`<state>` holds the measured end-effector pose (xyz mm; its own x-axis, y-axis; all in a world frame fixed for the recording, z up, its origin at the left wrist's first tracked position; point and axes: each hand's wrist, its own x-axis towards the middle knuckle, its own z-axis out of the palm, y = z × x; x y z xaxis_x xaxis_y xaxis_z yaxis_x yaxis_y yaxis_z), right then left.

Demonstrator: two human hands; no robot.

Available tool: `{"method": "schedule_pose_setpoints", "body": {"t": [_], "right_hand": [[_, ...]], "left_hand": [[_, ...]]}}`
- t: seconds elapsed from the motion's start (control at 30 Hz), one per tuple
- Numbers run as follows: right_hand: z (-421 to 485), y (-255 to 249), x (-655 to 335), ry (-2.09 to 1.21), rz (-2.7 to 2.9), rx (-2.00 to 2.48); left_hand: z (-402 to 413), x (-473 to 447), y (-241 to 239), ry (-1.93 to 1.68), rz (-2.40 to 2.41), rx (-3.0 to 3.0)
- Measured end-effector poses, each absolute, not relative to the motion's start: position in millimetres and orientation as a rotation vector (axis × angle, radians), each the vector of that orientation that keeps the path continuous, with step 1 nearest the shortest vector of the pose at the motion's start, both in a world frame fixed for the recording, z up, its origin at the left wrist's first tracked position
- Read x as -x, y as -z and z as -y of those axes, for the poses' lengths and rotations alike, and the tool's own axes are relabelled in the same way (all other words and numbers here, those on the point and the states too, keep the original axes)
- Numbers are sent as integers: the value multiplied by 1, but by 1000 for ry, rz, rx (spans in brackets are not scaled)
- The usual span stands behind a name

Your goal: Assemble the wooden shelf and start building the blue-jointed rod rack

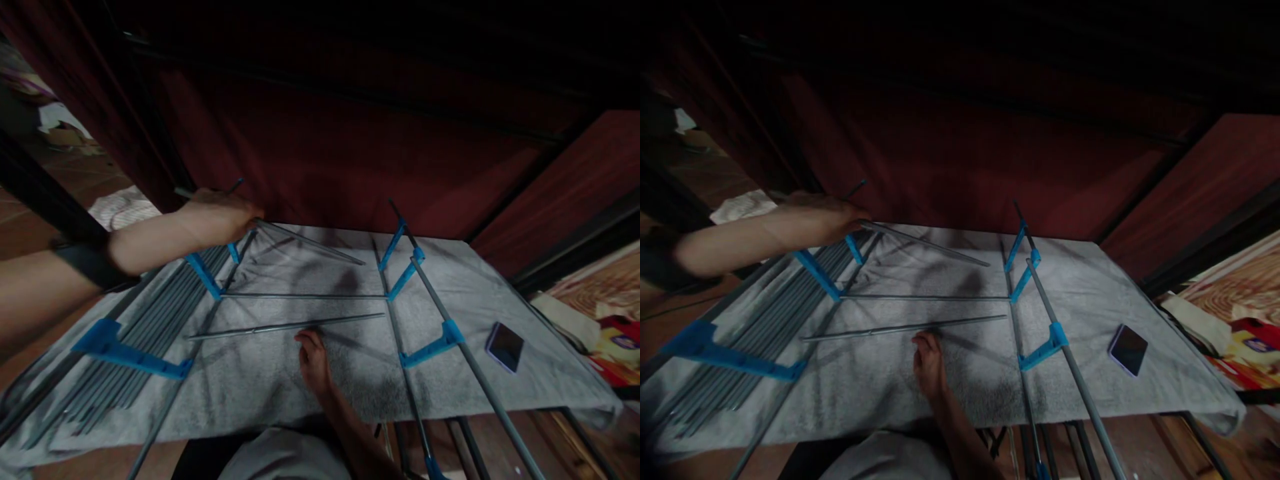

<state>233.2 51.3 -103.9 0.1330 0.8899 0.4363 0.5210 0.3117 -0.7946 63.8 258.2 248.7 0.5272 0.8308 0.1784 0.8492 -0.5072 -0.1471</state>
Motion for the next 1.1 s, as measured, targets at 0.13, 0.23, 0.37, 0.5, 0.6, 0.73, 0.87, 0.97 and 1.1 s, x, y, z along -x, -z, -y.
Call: {"method": "schedule_pose_setpoints", "body": {"t": [0.13, 0.23, 0.37, 0.5, 0.6, 0.73, 0.87, 0.97, 1.1], "right_hand": [[-52, 102, -233, -488, 1453, 1327], [-52, 99, -236, -516, 1403, 1315], [-54, 97, -250, -509, 1358, 1296], [-64, 91, -282, -410, 1260, 1357], [-80, 82, -316, -280, 1125, 1477], [-117, 70, -370, -118, 994, 1617], [-162, 67, -424, -35, 911, 1785], [-196, 69, -462, -41, 804, 1898], [-230, 76, -505, -94, 680, 2041]], "left_hand": [[-274, -101, -239, -211, 1546, 2570], [-283, -112, -205, -186, 1529, 2638], [-288, -106, -150, -201, 1478, 2690], [-289, -99, -109, -257, 1498, 2748], [-288, -101, -88, -248, 1514, 2817], [-284, -105, -65, -104, 1520, 2865], [-278, -103, -52, -66, 1558, 2825], [-270, -100, -50, -65, 1604, 2769], [-261, -98, -48, -19, 1611, 2757]]}}
